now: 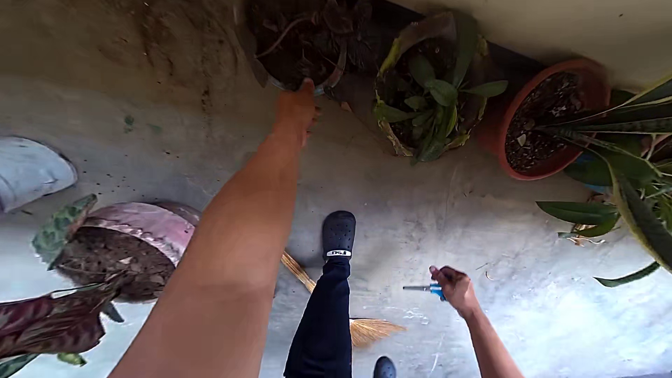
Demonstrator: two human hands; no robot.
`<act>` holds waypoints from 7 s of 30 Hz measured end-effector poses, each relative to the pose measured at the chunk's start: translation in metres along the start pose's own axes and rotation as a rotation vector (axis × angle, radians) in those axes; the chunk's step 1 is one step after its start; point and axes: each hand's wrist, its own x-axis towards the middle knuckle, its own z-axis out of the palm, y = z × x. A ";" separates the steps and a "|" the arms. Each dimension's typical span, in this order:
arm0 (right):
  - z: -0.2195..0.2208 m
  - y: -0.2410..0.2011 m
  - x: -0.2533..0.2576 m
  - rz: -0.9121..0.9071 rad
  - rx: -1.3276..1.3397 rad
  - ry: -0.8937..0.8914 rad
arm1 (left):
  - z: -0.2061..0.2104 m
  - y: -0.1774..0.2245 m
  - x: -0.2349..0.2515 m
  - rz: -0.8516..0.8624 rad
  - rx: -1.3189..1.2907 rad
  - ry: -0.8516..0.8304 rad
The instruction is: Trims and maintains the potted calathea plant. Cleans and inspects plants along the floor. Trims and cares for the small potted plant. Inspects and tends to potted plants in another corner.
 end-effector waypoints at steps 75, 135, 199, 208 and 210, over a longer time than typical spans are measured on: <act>-0.023 -0.021 0.095 -1.101 -1.252 0.247 | 0.173 -0.300 -0.180 0.954 0.700 -0.320; -0.154 -0.017 0.116 -0.619 -0.565 -0.388 | 0.223 -0.225 -0.153 2.048 1.240 0.389; -0.130 0.039 0.137 -0.563 -1.189 -0.420 | 0.206 -0.227 -0.190 1.320 1.256 0.073; -0.137 0.055 0.143 -0.558 -1.181 -0.424 | 0.227 -0.212 -0.160 1.432 1.420 0.266; -0.138 0.057 0.146 -0.545 -1.191 -0.413 | 0.225 -0.212 -0.159 1.445 1.399 0.254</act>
